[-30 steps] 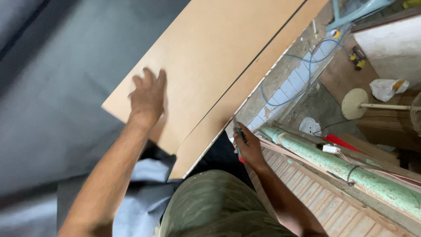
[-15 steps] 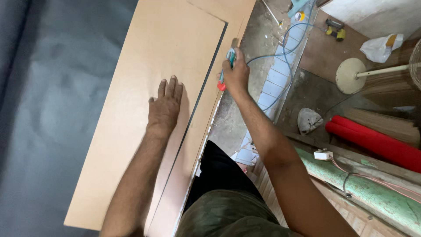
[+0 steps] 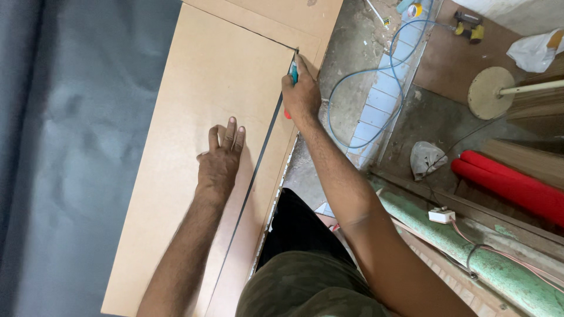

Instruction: The person uses a utility knife to cut a black fabric sheet along the edges of a cardboard template placed on a workbench. They repeatedly reposition the template, cut along its sides, and remove the cut fabric pieces, stacking them aside.

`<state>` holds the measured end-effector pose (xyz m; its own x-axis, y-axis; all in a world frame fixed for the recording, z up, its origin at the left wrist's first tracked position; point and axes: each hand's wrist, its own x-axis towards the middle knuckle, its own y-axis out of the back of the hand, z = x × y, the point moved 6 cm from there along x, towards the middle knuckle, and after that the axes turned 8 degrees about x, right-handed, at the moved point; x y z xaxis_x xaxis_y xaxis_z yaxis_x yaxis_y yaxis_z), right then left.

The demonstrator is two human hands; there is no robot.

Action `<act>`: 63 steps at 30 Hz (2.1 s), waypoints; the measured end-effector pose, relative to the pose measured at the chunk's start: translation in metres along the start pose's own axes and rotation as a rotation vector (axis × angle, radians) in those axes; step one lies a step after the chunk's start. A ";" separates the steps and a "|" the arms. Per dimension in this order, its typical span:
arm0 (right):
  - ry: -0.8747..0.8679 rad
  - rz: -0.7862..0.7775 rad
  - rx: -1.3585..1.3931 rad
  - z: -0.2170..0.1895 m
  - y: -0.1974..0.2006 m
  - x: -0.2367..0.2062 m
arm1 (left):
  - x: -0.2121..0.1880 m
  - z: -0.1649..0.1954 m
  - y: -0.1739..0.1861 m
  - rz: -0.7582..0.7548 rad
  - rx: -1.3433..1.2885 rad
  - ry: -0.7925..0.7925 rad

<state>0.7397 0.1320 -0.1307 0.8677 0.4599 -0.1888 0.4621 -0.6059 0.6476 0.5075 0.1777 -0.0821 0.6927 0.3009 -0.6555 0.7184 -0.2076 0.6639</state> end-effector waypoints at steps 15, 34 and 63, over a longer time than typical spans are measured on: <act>-0.046 -0.068 0.039 0.004 -0.015 -0.074 | 0.000 0.008 -0.017 0.030 -0.032 -0.017; 0.248 -0.072 0.111 0.028 -0.058 -0.323 | -0.129 0.039 -0.114 0.152 -0.489 0.118; 0.072 -0.180 0.192 0.040 -0.128 -0.636 | -0.380 0.121 -0.315 0.161 -0.475 0.172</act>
<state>0.1357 -0.1090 -0.1235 0.7559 0.6127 -0.2307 0.6404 -0.6187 0.4551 0.0257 0.0160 -0.0856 0.7430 0.4568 -0.4892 0.4679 0.1682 0.8676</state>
